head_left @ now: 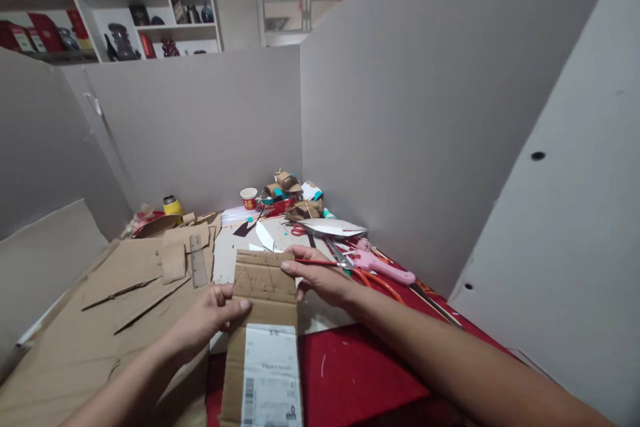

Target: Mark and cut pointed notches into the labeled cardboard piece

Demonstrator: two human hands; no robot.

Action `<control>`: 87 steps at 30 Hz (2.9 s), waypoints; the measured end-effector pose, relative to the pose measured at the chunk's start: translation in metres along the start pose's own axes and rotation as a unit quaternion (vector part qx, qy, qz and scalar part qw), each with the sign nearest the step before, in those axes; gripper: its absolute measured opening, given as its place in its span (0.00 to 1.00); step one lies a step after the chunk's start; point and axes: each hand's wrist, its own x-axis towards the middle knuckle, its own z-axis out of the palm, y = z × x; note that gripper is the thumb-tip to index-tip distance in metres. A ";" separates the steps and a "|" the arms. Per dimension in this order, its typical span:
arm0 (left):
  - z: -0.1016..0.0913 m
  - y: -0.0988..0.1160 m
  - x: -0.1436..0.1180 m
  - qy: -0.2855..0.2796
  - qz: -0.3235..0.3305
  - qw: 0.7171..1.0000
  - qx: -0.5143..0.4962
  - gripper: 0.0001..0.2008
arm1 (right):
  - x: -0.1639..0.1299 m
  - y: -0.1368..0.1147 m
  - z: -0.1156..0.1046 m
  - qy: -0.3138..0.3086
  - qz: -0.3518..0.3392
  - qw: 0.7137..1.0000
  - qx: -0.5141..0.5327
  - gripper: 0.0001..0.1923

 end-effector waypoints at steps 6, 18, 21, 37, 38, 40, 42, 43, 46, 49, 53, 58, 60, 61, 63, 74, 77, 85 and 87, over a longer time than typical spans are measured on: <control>-0.006 0.004 -0.002 -0.058 -0.007 0.998 -0.026 0.19 | 0.000 -0.003 -0.003 -0.028 0.026 0.999 -0.007 0.16; -0.045 -0.019 0.019 0.108 0.016 0.987 -0.115 0.22 | 0.009 -0.005 -0.011 0.054 -0.020 0.995 0.075 0.20; -0.042 -0.027 0.019 0.106 0.031 0.988 -0.107 0.20 | 0.008 -0.002 -0.006 0.063 -0.029 0.992 0.103 0.20; -0.005 -0.024 0.012 0.103 0.054 0.987 -0.114 0.23 | -0.015 0.018 0.035 -0.037 -0.062 0.997 -0.001 0.17; -0.006 -0.023 0.011 0.109 0.058 0.986 -0.116 0.23 | -0.013 0.019 0.034 -0.029 -0.066 0.997 -0.010 0.17; -0.007 -0.022 0.011 0.119 0.068 0.983 -0.118 0.24 | -0.011 0.021 0.032 -0.018 -0.072 0.997 -0.030 0.18; -0.009 -0.022 0.010 0.125 0.076 0.982 -0.120 0.25 | -0.009 0.024 0.030 -0.011 -0.078 0.995 -0.059 0.17; -0.010 -0.022 0.010 0.128 0.077 0.981 -0.120 0.24 | -0.009 0.026 0.030 -0.008 -0.082 0.994 -0.077 0.16; -0.013 -0.025 0.010 0.137 0.077 0.980 -0.123 0.22 | -0.007 0.031 0.027 0.006 -0.105 0.983 -0.153 0.14; -0.017 -0.029 0.011 0.148 0.081 0.977 -0.128 0.20 | -0.003 0.036 0.020 0.026 -0.138 0.955 -0.261 0.09; -0.021 -0.030 0.013 0.159 0.080 0.975 -0.133 0.17 | 0.003 0.044 0.009 0.025 -0.150 0.901 -0.406 0.17; -0.024 -0.031 0.016 0.167 0.069 0.974 -0.135 0.16 | 0.006 0.049 0.009 -0.004 -0.126 0.839 -0.530 0.25; -0.026 -0.032 0.018 0.171 0.063 0.974 -0.137 0.13 | 0.003 0.045 0.010 -0.006 -0.115 0.818 -0.564 0.29; -0.027 -0.033 0.019 0.174 0.061 0.973 -0.139 0.12 | 0.000 0.041 0.009 -0.002 -0.109 0.808 -0.579 0.29; -0.029 -0.034 0.021 0.172 0.056 0.973 -0.144 0.12 | -0.011 0.030 0.003 0.017 -0.093 0.788 -0.609 0.29; -0.032 -0.034 0.022 0.155 0.068 0.972 -0.164 0.12 | -0.093 -0.003 -0.058 0.153 0.098 0.674 -0.716 0.15; -0.029 -0.028 0.016 0.149 0.079 0.973 -0.160 0.15 | -0.092 0.002 -0.065 0.157 0.117 0.690 -0.697 0.16; -0.028 -0.021 0.008 0.121 0.105 0.975 -0.151 0.14 | -0.079 -0.004 -0.084 0.198 0.135 0.784 -0.572 0.19; -0.030 -0.023 0.008 0.109 0.102 0.978 -0.148 0.09 | -0.088 -0.010 -0.084 0.214 0.120 0.820 -0.517 0.22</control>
